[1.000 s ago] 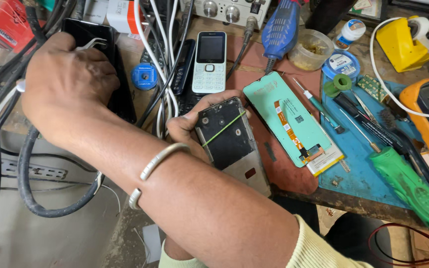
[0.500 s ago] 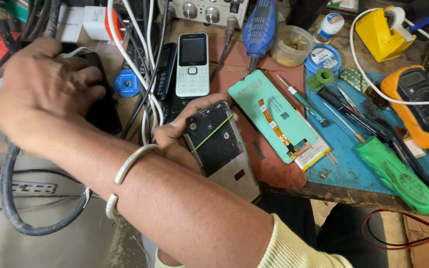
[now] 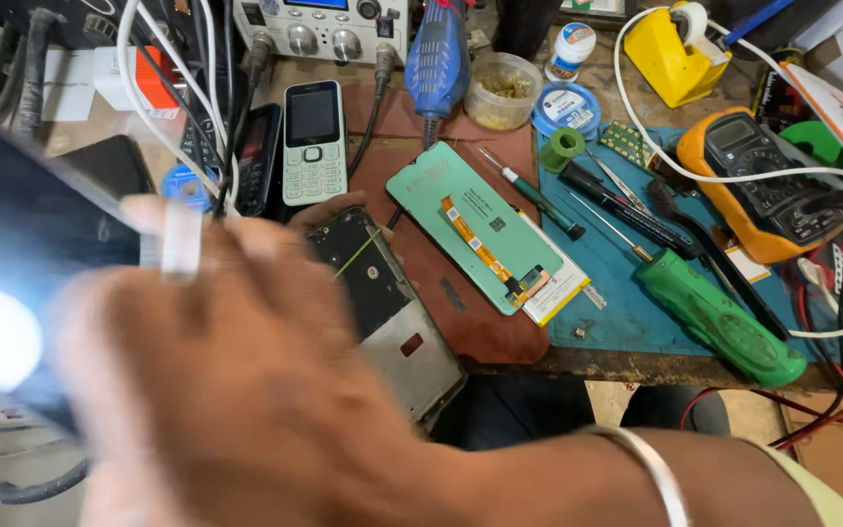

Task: The person holds a disassembled mobile phone chassis and uses a green electric screwdriver to remove screws from the back cover. They then use tweezers to carefully pry and lift the back cover and internal components, working on the device's internal assembly.

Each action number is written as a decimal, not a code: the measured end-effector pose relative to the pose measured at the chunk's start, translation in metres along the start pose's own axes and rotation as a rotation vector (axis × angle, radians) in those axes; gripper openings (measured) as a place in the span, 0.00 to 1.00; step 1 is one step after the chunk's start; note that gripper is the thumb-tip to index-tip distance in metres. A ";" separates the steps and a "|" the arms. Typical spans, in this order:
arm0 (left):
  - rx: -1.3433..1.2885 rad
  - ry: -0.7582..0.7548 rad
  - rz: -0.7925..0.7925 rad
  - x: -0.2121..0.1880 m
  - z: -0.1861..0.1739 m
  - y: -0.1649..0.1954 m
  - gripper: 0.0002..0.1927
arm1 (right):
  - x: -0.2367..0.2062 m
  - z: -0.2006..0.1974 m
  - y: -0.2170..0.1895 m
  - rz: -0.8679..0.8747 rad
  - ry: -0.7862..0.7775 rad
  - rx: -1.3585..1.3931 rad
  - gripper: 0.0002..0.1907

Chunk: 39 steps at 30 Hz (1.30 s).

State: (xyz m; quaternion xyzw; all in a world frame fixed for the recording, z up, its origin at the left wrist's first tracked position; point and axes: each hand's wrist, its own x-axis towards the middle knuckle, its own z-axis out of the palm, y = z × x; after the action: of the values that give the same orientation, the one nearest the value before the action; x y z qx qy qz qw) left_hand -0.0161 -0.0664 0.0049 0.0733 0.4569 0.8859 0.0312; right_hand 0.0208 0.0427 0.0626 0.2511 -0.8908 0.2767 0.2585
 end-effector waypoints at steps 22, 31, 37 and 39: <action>-0.193 -0.015 -0.126 0.019 0.014 -0.040 0.42 | -0.238 -0.179 0.205 0.705 0.362 -0.763 0.36; -0.177 0.039 -0.123 0.015 0.016 -0.037 0.43 | -0.255 -0.175 0.204 0.760 0.427 -0.479 0.31; -0.120 0.081 -0.125 0.014 0.019 -0.034 0.43 | -0.284 -0.177 0.212 0.715 0.656 -0.178 0.28; -0.190 0.067 -0.136 0.015 0.019 -0.033 0.44 | -0.300 -0.183 0.216 0.634 0.598 -0.082 0.26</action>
State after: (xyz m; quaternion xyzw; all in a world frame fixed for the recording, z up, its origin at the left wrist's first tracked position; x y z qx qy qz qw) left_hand -0.0285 -0.0303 -0.0102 0.0091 0.3757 0.9230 0.0828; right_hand 0.1740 0.4037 -0.0653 -0.1364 -0.8201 0.3673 0.4170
